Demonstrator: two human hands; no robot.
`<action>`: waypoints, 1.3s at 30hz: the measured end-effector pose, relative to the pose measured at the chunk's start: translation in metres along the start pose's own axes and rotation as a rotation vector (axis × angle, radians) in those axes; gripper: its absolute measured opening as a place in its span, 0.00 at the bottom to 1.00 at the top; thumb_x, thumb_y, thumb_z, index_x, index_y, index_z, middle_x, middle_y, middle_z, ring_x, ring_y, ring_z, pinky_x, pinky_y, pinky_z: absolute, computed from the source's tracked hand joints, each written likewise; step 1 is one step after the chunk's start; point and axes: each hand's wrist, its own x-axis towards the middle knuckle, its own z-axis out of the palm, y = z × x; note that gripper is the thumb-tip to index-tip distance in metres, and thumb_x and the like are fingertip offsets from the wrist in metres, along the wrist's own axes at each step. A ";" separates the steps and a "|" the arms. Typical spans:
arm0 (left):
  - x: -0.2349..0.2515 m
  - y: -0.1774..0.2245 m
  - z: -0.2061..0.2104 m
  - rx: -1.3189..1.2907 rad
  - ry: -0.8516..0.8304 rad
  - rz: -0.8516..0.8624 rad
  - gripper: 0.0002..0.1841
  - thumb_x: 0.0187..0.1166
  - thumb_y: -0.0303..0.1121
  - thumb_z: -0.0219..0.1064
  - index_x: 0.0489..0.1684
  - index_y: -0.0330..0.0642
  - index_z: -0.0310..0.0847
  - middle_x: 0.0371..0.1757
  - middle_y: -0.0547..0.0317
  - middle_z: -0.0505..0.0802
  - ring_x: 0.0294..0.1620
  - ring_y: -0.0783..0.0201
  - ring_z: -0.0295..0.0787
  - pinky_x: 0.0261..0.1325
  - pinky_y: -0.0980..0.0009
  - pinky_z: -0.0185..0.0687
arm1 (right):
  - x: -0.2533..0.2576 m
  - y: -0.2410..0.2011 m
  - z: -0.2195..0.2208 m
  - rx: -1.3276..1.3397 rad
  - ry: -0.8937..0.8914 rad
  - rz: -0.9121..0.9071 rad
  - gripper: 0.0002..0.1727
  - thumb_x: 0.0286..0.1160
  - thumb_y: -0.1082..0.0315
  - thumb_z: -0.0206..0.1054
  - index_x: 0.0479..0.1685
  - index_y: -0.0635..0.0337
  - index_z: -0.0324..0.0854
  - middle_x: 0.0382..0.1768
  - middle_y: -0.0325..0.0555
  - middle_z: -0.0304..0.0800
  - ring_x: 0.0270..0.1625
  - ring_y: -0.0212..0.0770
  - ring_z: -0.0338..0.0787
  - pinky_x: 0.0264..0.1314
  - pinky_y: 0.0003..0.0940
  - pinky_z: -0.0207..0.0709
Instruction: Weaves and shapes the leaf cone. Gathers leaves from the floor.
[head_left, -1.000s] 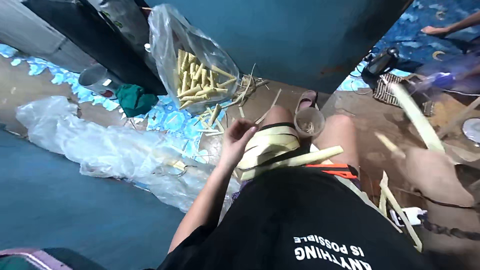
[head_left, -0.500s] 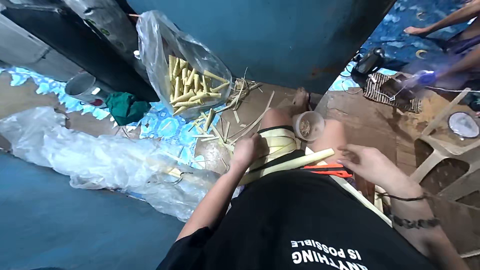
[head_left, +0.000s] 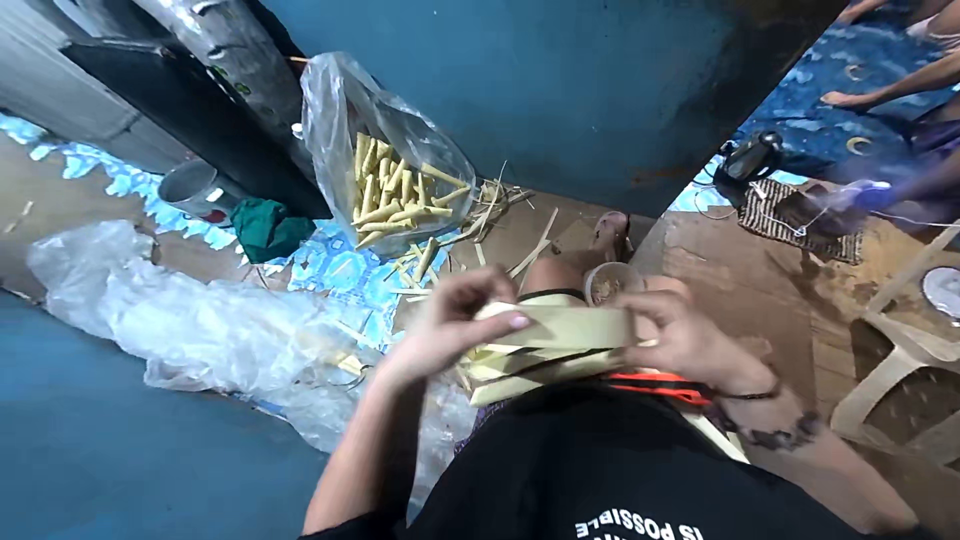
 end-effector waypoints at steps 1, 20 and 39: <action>-0.005 0.008 -0.022 0.058 0.052 0.027 0.07 0.75 0.45 0.75 0.32 0.57 0.85 0.31 0.79 0.87 0.29 0.84 0.81 0.32 0.85 0.80 | -0.003 -0.008 -0.021 -0.025 0.061 0.009 0.19 0.59 0.47 0.83 0.45 0.46 0.90 0.41 0.24 0.93 0.48 0.18 0.90 0.54 0.23 0.87; 0.012 -0.246 0.014 0.501 0.109 -0.771 0.34 0.83 0.46 0.68 0.88 0.46 0.65 0.82 0.40 0.77 0.80 0.40 0.77 0.81 0.41 0.70 | -0.002 0.029 -0.038 -0.418 0.069 0.162 0.19 0.82 0.50 0.63 0.44 0.55 0.91 0.39 0.40 0.93 0.41 0.31 0.90 0.49 0.35 0.86; -0.117 -0.291 -0.022 0.155 0.628 -0.941 0.22 0.88 0.33 0.62 0.77 0.33 0.73 0.69 0.35 0.86 0.66 0.46 0.87 0.71 0.48 0.80 | -0.005 0.184 -0.007 -0.979 0.029 0.613 0.23 0.92 0.63 0.49 0.71 0.64 0.83 0.64 0.66 0.89 0.72 0.67 0.84 0.89 0.66 0.54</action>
